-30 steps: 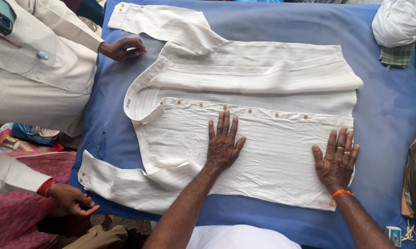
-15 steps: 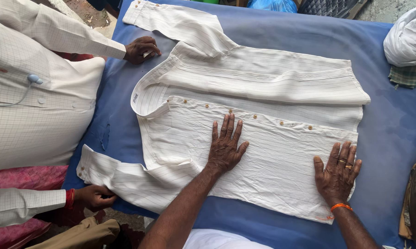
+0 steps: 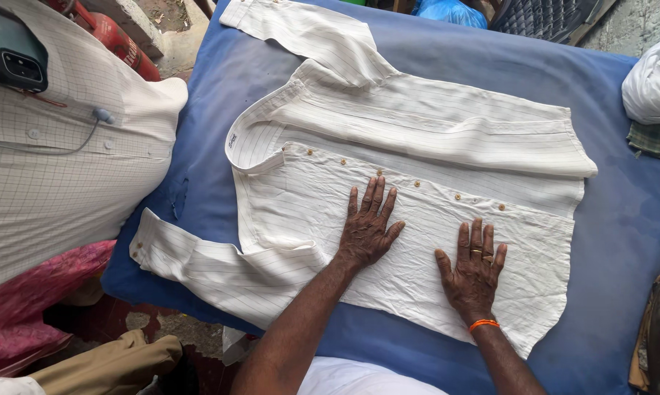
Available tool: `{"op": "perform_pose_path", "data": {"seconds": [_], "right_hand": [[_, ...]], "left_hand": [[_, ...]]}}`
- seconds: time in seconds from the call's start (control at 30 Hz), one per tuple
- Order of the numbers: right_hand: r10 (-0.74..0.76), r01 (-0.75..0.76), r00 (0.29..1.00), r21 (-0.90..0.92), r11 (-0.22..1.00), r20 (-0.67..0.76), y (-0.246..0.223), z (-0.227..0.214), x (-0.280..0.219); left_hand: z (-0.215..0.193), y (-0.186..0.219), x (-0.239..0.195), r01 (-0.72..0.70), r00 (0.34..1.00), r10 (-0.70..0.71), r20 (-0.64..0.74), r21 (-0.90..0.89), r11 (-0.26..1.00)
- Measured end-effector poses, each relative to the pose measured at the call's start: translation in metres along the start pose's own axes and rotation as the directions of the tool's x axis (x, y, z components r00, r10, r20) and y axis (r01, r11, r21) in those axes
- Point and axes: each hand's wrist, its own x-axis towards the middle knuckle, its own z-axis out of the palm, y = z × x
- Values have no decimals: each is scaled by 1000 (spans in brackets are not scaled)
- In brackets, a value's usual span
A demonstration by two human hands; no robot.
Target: The person smooths out a white shirt on a blue table by hand, pressing their palms across the fabric to flatten wrinkles.
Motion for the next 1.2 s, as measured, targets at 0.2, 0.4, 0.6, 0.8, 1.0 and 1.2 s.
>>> {"op": "perform_pose_path", "data": {"seconds": [0.2, 0.4, 0.6, 0.8, 1.0, 1.2], "right_hand": [[32, -32, 999, -30, 999, -3, 1, 1, 2], [12, -13, 1000, -49, 999, -18, 3, 4, 2], [25, -24, 1000, -78, 997, 14, 6, 7, 3], [19, -16, 999, -74, 997, 34, 12, 12, 1], [18, -14, 998, -82, 997, 54, 12, 5, 7], [-275, 244, 947, -185, 952, -167, -17, -134, 171]], "left_hand": [[-1, -1, 2, -2, 1000, 1, -14, -40, 999], [-4, 0, 2, 1, 1000, -1, -3, -21, 1000], [-1, 0, 2, 30, 1000, -30, 0, -34, 999], [-1, 0, 5, 19, 1000, -19, -2, -19, 1000], [3, 0, 5, 22, 1000, -22, -3, -4, 1000], [5, -1, 1, 24, 999, -25, 27, 48, 999]]}}
